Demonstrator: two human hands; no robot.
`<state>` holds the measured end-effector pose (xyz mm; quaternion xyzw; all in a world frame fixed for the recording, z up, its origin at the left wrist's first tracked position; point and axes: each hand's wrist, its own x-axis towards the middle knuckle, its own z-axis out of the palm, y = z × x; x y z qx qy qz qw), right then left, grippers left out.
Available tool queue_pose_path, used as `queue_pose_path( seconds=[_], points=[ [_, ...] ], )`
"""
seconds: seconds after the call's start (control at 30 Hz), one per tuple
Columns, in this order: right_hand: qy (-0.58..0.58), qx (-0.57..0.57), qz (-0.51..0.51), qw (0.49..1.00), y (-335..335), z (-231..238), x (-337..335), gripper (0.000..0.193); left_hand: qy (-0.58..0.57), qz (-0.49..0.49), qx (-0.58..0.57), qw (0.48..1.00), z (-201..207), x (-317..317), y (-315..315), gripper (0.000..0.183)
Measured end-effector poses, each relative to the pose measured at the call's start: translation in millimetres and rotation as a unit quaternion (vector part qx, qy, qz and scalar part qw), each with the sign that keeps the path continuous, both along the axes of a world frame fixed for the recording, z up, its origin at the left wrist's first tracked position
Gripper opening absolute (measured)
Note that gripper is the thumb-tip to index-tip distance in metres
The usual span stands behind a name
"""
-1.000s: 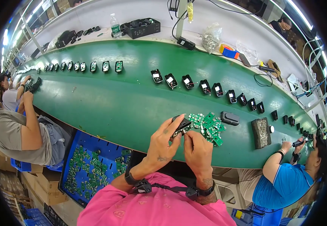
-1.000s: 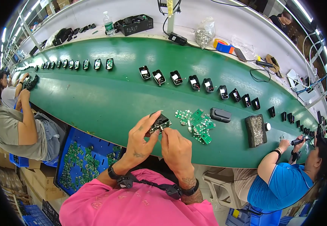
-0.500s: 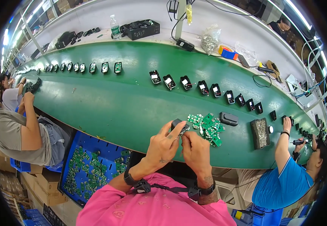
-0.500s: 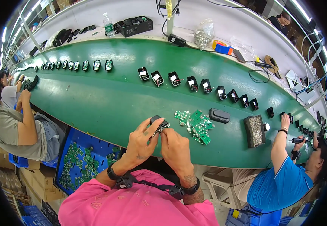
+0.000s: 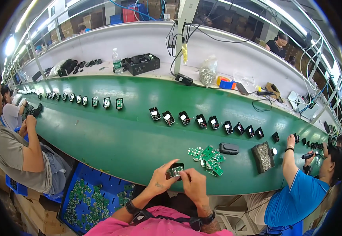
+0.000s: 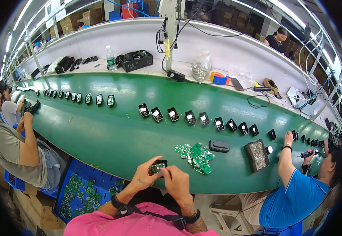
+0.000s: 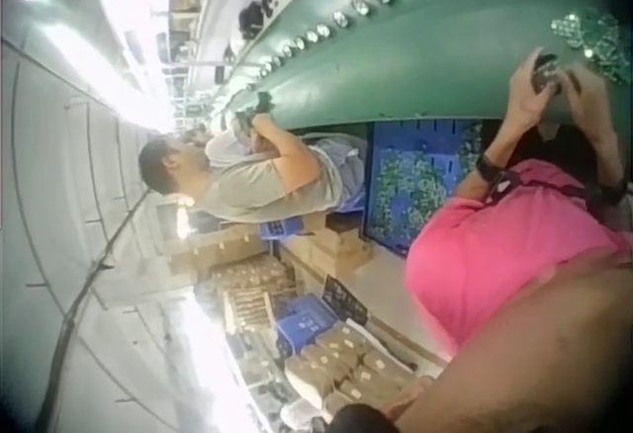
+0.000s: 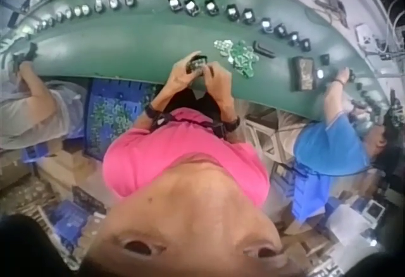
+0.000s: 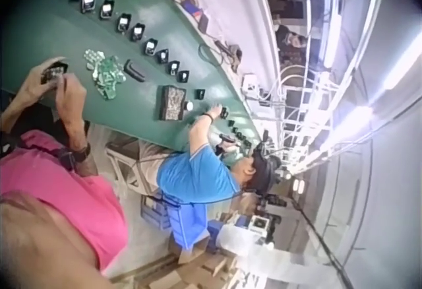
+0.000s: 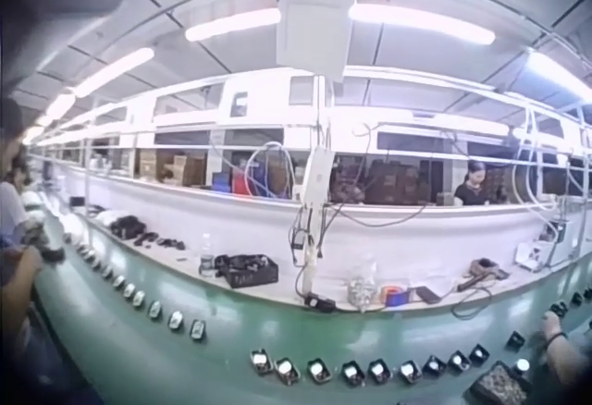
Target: The person picks up a circuit board and a black plastic housing, fits the board into the housing, and places the assembled unit onto the conveyor belt.
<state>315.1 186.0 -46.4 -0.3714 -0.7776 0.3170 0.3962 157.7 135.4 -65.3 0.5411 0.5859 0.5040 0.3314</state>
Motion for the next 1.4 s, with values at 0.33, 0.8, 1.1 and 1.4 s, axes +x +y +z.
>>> queue_pose_path(
  seconds=[0.33,0.8,1.1,1.4],
  points=[
    [0.213,-0.211,0.019,0.954,-1.1,-27.6,-9.5,0.018,0.065,0.018,0.057,0.996,3.1,3.8,0.5,0.059],
    [0.113,-0.251,-0.011,0.961,6.1,8.7,7.1,0.025,0.03,0.01,0.028,0.999,31.2,14.5,-2.9,0.058],
    [0.104,-0.205,-0.039,0.972,10.0,12.8,6.5,0.026,0.01,-0.043,0.05,0.998,41.7,11.6,-8.8,0.06],
    [0.015,-0.078,-0.093,0.992,5.1,2.5,-2.9,0.028,-0.082,0.004,0.008,0.997,23.6,18.7,-7.3,0.04]
  ],
)
